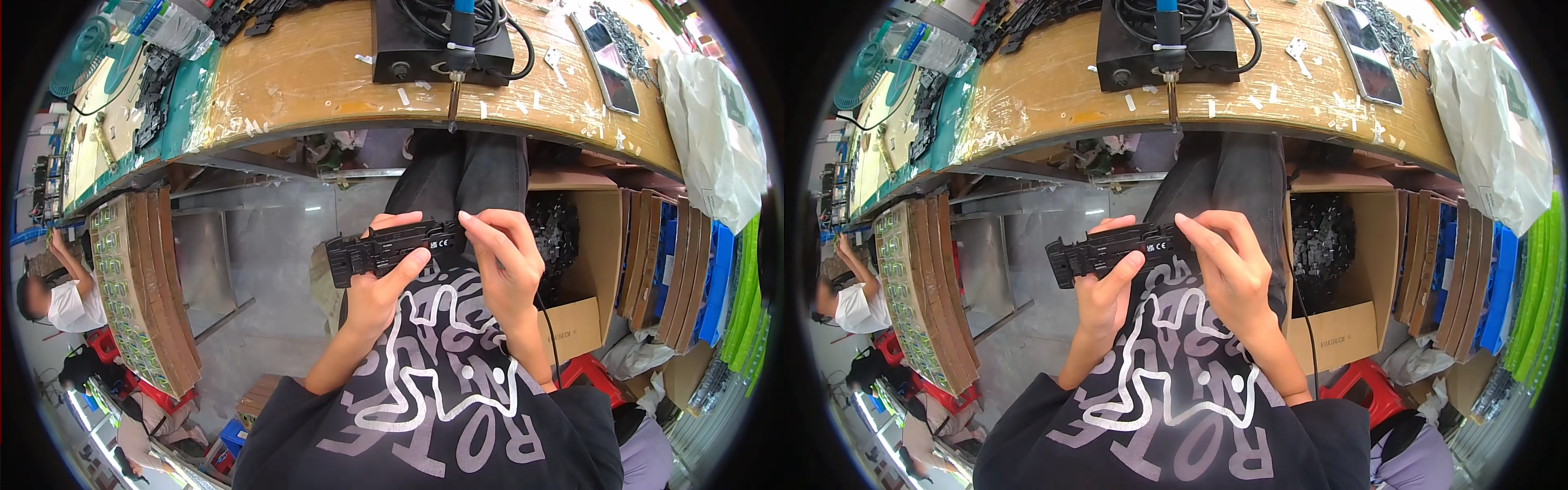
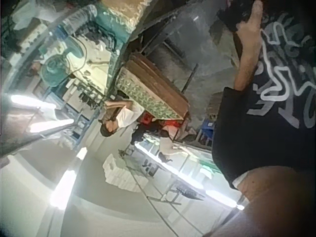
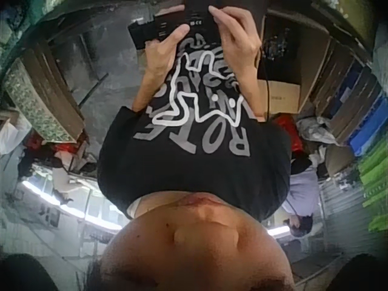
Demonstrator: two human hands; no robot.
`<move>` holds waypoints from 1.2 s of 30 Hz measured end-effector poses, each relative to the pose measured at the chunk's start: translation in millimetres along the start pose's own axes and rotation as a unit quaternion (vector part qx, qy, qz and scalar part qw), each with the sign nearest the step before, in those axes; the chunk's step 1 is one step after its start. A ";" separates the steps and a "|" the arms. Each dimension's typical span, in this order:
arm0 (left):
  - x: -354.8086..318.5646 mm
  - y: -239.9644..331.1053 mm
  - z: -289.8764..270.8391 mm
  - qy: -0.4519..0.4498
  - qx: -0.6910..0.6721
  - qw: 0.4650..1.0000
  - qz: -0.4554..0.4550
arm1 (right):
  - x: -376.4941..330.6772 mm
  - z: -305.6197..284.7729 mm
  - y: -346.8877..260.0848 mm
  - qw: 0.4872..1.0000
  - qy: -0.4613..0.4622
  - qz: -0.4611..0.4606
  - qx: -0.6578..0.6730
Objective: The person uses a soldering iron to apply heat to small components on a black plastic housing. They repeatedly pick up the housing, position it under the soldering iron, and then place it back on the table. The person handles multiple similar units in a repetitive sequence throughout the clip.
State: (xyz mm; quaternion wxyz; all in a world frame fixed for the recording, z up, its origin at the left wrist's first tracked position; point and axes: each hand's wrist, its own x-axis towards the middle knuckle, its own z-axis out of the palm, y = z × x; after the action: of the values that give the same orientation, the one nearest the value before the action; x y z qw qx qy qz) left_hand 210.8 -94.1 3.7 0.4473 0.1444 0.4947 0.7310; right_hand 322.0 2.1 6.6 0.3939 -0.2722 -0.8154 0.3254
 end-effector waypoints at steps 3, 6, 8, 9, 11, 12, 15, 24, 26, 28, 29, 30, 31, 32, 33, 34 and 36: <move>2.2 -3.9 -4.4 0.009 -0.020 1.000 -0.016 | 1.6 3.7 -0.2 1.000 0.009 0.020 0.003; 6.2 1.1 -0.5 0.030 -0.047 0.998 -0.002 | 5.3 6.3 7.2 0.998 0.039 0.031 0.041; 9.6 3.8 0.5 0.039 -0.056 0.998 0.010 | 7.0 8.2 13.1 0.991 0.050 0.070 0.100; 11.5 4.2 -0.7 0.039 -0.057 0.998 0.010 | 9.2 8.9 13.5 0.985 0.055 0.089 0.140; 14.8 3.1 -2.1 0.043 -0.056 0.997 0.020 | 15.4 9.1 11.7 0.965 0.065 0.127 0.218; 16.0 1.2 -2.4 0.047 -0.056 0.997 0.029 | 17.1 8.5 10.1 0.945 0.061 0.159 0.280; 19.7 -1.9 -1.5 0.045 -0.068 0.995 0.051 | 23.5 10.4 16.7 0.892 0.040 0.183 0.412; 30.5 -7.7 9.5 -0.063 -0.028 0.989 0.127 | 24.7 5.6 31.2 0.822 -0.001 0.271 0.501; 32.1 -9.2 11.8 -0.074 -0.010 0.986 0.148 | 25.2 4.4 29.3 0.813 0.003 0.275 0.514; 32.8 -10.2 11.8 -0.088 0.018 0.983 0.159 | 23.2 3.0 30.7 0.815 0.011 0.276 0.509; 33.5 -10.1 11.4 -0.096 0.032 0.981 0.166 | 23.1 2.6 31.3 0.816 0.014 0.276 0.507; 33.7 -10.0 11.0 -0.100 0.036 0.980 0.167 | 23.2 2.5 31.7 0.816 0.014 0.273 0.509; 33.8 -9.8 10.6 -0.104 0.041 0.979 0.168 | 23.4 2.5 32.0 0.816 0.013 0.270 0.511; 33.6 -10.3 10.6 -0.108 0.045 0.979 0.169 | 23.3 2.4 32.5 0.816 0.012 0.267 0.512; 33.4 -10.7 10.9 -0.107 0.046 0.978 0.172 | 23.5 2.0 32.9 0.815 0.011 0.270 0.513; 33.4 -11.1 11.3 -0.107 0.047 0.978 0.174 | 24.1 1.5 33.2 0.813 0.009 0.272 0.514; 33.4 -11.4 11.5 -0.111 0.070 0.974 0.186 | 24.7 -0.1 34.5 0.801 0.002 0.273 0.532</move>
State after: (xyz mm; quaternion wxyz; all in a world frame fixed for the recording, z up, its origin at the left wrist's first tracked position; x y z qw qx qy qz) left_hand 205.5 -59.5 -8.3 0.3444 0.3451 0.4561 0.7445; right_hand 315.2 41.5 -7.7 0.3734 -0.2316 -0.4049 0.8019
